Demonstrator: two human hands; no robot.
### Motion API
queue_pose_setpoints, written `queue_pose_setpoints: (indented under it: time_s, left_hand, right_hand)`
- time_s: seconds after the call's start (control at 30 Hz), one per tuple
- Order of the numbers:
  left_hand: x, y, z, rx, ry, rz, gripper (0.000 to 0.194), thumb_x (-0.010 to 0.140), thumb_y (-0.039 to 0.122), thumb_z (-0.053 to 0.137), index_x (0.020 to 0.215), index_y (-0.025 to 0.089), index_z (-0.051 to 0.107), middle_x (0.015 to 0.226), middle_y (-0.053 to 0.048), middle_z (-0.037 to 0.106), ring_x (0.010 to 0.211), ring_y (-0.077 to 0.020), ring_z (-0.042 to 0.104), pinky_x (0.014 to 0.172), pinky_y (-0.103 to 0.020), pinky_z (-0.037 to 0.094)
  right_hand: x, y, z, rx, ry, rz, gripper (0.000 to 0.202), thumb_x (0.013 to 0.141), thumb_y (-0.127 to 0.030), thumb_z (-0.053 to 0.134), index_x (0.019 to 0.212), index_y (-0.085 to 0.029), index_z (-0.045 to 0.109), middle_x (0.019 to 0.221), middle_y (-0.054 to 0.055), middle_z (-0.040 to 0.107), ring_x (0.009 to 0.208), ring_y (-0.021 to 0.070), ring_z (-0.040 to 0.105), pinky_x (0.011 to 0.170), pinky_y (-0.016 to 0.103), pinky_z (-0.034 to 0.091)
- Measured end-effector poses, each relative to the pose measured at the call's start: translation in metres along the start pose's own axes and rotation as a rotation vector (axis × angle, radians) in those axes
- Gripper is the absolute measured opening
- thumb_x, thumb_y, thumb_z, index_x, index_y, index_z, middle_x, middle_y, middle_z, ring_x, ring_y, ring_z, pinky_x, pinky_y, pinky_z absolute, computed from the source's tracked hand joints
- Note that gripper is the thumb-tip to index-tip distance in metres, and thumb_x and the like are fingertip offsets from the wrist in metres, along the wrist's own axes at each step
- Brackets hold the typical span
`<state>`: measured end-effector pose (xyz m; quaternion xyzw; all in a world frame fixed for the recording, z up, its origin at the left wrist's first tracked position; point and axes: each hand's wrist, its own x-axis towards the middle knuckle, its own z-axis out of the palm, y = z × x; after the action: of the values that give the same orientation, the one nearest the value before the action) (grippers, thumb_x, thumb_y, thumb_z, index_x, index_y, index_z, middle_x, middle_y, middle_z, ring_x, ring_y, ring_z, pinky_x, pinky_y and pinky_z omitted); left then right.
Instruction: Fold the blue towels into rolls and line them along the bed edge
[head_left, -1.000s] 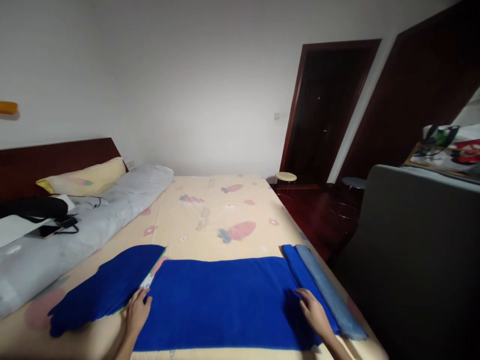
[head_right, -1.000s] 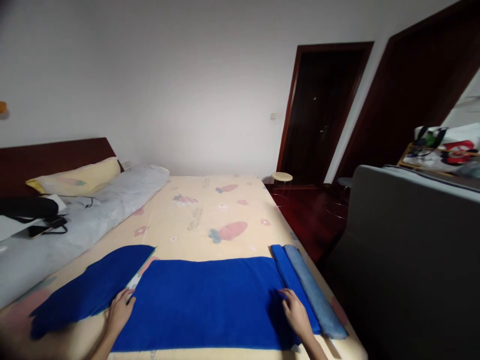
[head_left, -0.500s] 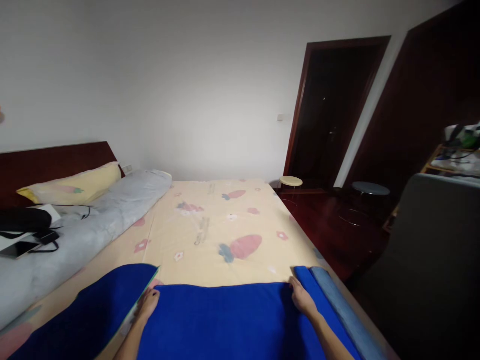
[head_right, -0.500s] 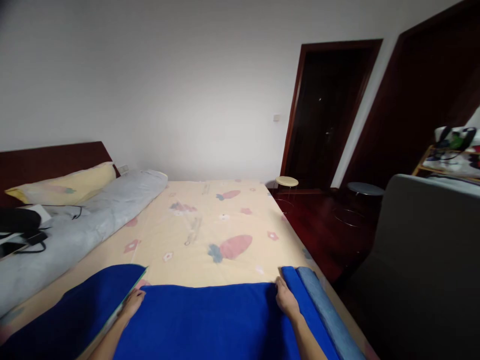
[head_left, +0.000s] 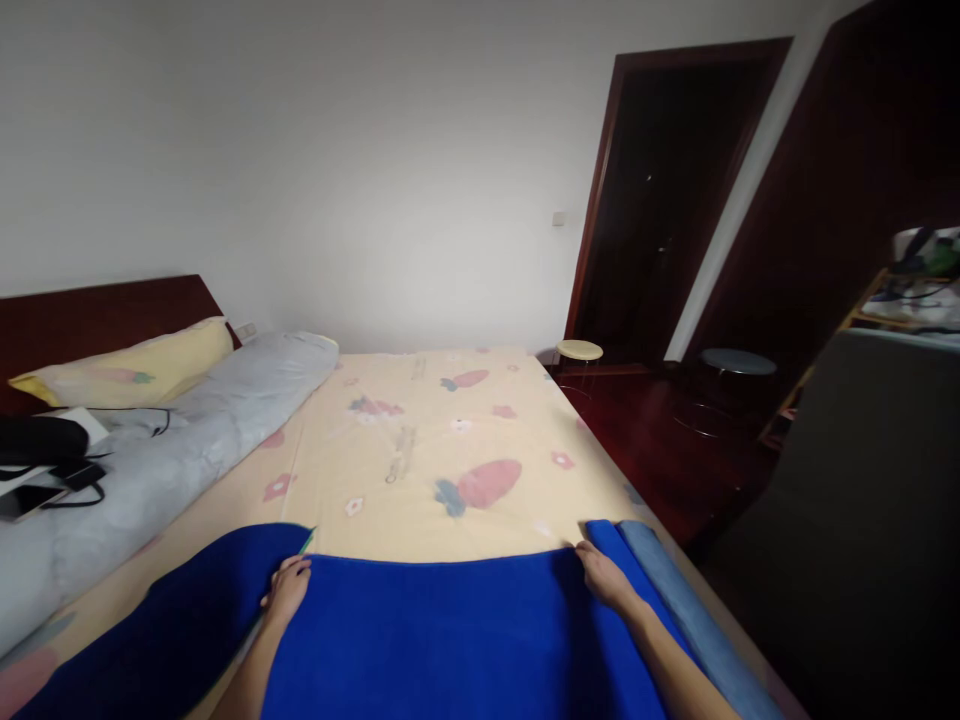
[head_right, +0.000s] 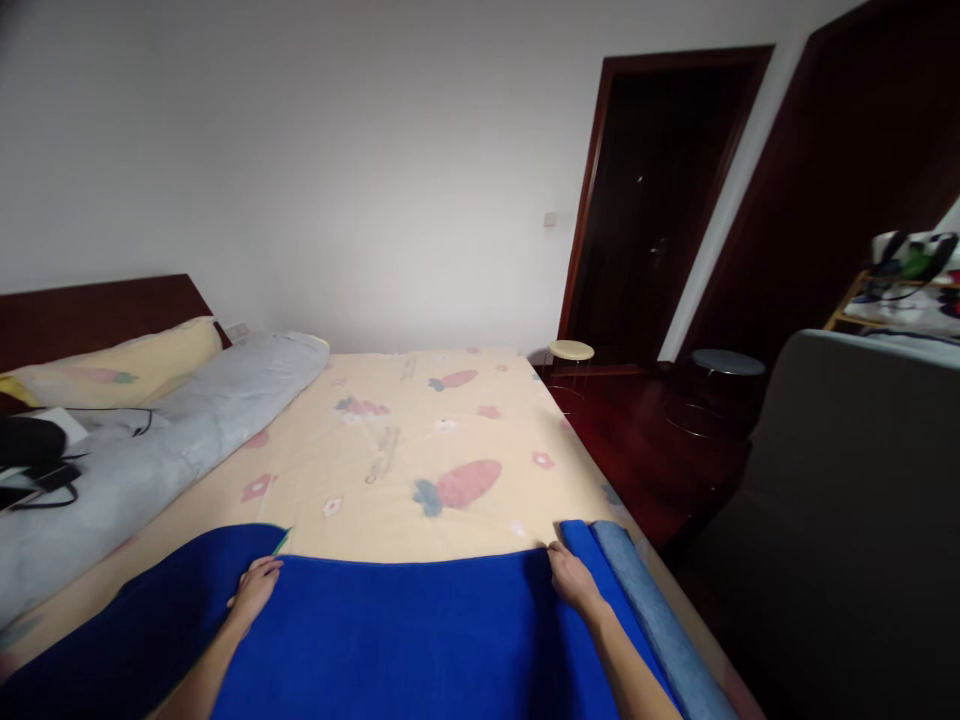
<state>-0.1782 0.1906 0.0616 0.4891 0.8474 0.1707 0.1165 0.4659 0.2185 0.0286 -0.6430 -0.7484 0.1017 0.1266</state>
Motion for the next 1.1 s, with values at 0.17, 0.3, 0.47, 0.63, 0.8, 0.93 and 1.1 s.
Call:
queue_pose_setpoints:
  time_s: [0.17,0.3,0.47,0.63,0.8,0.93,1.1]
  left_hand:
    - [-0.003,0.004,0.003,0.038,0.022,0.009,0.032,0.078,0.021,0.048,0.099,0.026,0.070,0.131,-0.004,0.060,0.121,-0.0234,0.054,0.103,-0.036,0.040]
    - [-0.022,0.005,0.022,0.069,0.026,0.013,0.042,0.076,0.022,0.047,0.115,0.026,0.064,0.139,-0.006,0.053,0.126,-0.0265,0.048,0.101,-0.045,0.041]
    - [-0.028,0.004,0.029,0.102,0.045,0.023,0.058,0.077,0.024,0.045,0.135,0.026,0.046,0.147,-0.008,0.043,0.135,-0.0279,0.037,0.101,-0.048,0.039]
    - [-0.026,0.006,0.028,0.152,0.022,-0.018,0.055,0.085,0.026,0.032,0.138,0.018,0.043,0.155,-0.009,0.033,0.140,-0.0256,0.030,0.105,-0.050,0.035]
    - [-0.037,0.007,0.039,0.193,0.002,-0.146,0.065,0.089,0.041,0.026,0.141,0.004,0.036,0.159,-0.018,0.019,0.145,-0.0324,0.021,0.111,-0.060,0.024]
    - [-0.061,0.044,0.052,0.253,0.149,-0.086,0.062,0.092,0.035,0.016,0.147,0.007,0.022,0.160,-0.016,0.014,0.148,-0.0271,0.011,0.112,-0.060,0.021]
    - [-0.124,0.142,0.095,0.285,-0.007,0.554,0.056,0.093,0.025,0.017,0.148,0.023,0.022,0.159,-0.001,0.021,0.147,-0.0158,0.013,0.118,-0.042,0.019]
  right_hand:
    - [-0.009,-0.006,0.008,-0.133,-0.014,0.041,0.056,0.075,-0.002,0.032,0.124,-0.013,0.059,0.138,0.016,0.053,0.121,0.0234,0.054,0.095,0.038,0.046]
    - [-0.024,-0.018,0.024,-0.233,0.012,0.101,0.060,0.078,0.000,0.027,0.132,-0.007,0.051,0.143,0.020,0.047,0.125,0.0279,0.049,0.098,0.046,0.044]
    - [-0.031,-0.025,0.030,-0.323,0.063,0.139,0.062,0.081,0.001,0.021,0.138,-0.007,0.044,0.150,0.017,0.037,0.125,0.0288,0.047,0.101,0.049,0.039]
    - [-0.029,-0.026,0.030,-0.378,0.068,0.145,0.061,0.082,-0.001,0.021,0.138,-0.011,0.045,0.149,0.012,0.040,0.124,0.0259,0.049,0.101,0.044,0.039]
    - [-0.034,-0.037,0.035,-0.352,0.112,0.244,0.064,0.083,-0.003,0.018,0.142,-0.015,0.038,0.152,0.009,0.035,0.130,0.0246,0.045,0.103,0.045,0.038]
    - [-0.033,-0.086,0.038,-0.143,0.126,0.176,0.056,0.092,-0.016,0.015,0.146,-0.021,0.030,0.155,0.005,0.028,0.142,0.0216,0.029,0.112,0.048,0.029]
    - [-0.022,-0.196,0.060,0.150,-0.029,-0.203,0.053,0.098,-0.041,0.021,0.148,-0.027,0.022,0.155,0.003,0.026,0.144,0.0190,0.021,0.116,0.043,0.023]
